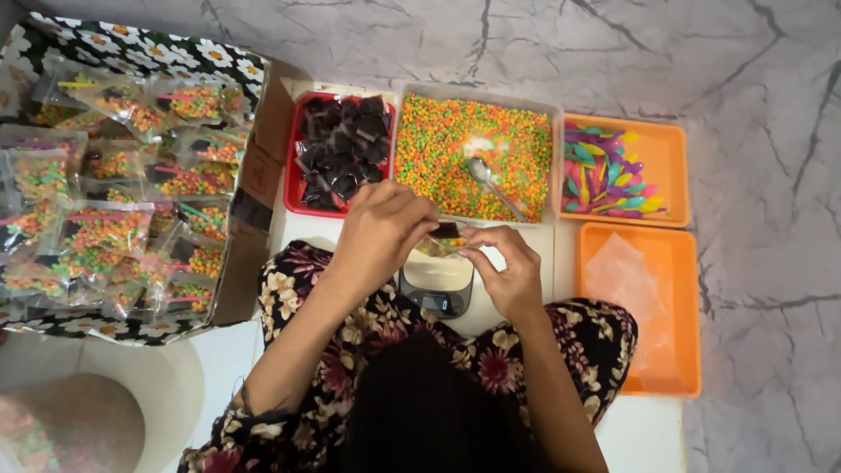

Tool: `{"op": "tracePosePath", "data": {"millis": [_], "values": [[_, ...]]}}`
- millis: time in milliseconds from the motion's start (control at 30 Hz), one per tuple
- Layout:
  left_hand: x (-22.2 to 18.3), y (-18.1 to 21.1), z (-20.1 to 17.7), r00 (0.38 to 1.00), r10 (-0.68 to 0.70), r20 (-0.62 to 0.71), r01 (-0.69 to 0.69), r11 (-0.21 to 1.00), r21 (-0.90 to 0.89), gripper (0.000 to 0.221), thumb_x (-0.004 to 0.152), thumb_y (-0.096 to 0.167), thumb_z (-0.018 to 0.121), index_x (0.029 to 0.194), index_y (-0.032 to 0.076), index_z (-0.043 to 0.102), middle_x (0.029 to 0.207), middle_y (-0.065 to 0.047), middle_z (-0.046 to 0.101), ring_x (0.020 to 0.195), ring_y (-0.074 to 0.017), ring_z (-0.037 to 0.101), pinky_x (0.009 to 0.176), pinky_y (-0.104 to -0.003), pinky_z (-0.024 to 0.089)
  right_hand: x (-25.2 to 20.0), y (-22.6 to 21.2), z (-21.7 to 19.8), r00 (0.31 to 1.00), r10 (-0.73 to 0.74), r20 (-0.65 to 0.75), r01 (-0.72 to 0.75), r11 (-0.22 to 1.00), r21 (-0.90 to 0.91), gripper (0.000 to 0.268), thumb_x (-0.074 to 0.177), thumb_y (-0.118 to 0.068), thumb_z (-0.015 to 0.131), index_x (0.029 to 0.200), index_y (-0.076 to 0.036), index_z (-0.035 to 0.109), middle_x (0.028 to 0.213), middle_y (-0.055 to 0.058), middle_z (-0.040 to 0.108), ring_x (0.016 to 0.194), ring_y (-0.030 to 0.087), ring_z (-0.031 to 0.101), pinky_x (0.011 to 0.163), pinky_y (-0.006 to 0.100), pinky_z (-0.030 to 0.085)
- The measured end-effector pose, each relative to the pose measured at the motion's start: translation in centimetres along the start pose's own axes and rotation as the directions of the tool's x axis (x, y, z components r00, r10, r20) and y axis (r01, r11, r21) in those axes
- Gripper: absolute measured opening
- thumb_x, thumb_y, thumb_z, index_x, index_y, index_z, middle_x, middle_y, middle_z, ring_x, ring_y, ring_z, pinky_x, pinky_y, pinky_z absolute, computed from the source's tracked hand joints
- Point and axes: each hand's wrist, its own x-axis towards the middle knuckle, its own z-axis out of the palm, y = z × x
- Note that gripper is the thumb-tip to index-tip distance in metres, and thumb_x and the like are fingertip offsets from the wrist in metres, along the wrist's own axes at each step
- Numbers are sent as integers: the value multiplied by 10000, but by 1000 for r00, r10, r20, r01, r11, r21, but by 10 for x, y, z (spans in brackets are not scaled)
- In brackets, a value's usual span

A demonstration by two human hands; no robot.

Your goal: A person is manually bagging small colorful beads and other items into plastic bags and weighing them on a scale.

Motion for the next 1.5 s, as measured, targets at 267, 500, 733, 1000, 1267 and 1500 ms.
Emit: {"op": "tracePosePath", "data": {"millis": [267, 500, 733, 1000, 1267, 1500], "values": [[-7, 30, 14, 995, -21, 94, 30, 995, -97, 81, 841, 171, 797, 883, 185, 730, 818, -1, 743, 1052, -229, 663, 993, -417, 446, -11, -6, -15, 998, -67, 17, 66, 997, 26, 163, 814, 12, 838, 878, -91, 729, 875, 68, 778, 867, 287, 763, 805, 407, 602], [-11, 46, 25, 994, -57, 97, 64, 996, -68, 74, 830, 165, 817, 868, 165, 754, 846, -16, 694, 1096, -255, 623, 961, -434, 461, -16, -5, -23, 985, -167, 43, 166, 986, 23, 151, 826, 28, 816, 838, -105, 746, 889, 65, 791, 882, 299, 768, 784, 401, 593], [-10, 48, 31, 972, -162, 171, 175, 983, -62, 286, 732, 120, 870, 925, 143, 661, 968, -42, 581, 1045, -318, 612, 853, -467, 525, -20, -8, -25, 975, -217, 57, 213, 975, 64, 133, 877, 42, 761, 844, -85, 742, 995, 108, 802, 865, 344, 757, 703, 410, 607], [-2, 41, 38, 771, -352, 530, 317, 935, 160, 365, 776, 216, 810, 1059, 168, 586, 1015, -63, 647, 1019, -368, 681, 836, -542, 544, -32, -12, -18, 979, -196, 52, 185, 968, 167, 111, 874, 55, 749, 829, -40, 713, 1013, 146, 792, 883, 370, 754, 661, 433, 633], [16, 51, 16, 739, -291, 608, 421, 903, -79, 268, 865, 233, 737, 1086, 97, 671, 1023, -155, 731, 1075, -439, 680, 908, -591, 527, -29, -12, -20, 997, -74, -17, 76, 986, 149, 138, 837, 56, 801, 815, -38, 704, 945, 123, 793, 817, 336, 761, 673, 404, 627], [-22, 42, 24, 901, -247, 356, 416, 722, -553, 376, 833, 152, 816, 1189, 72, 724, 1107, -190, 773, 1153, -430, 670, 1015, -533, 490, -30, -11, -23, 993, 91, -72, -73, 974, 213, 189, 815, 50, 836, 785, -29, 667, 896, 134, 803, 810, 295, 788, 728, 381, 611]]}}
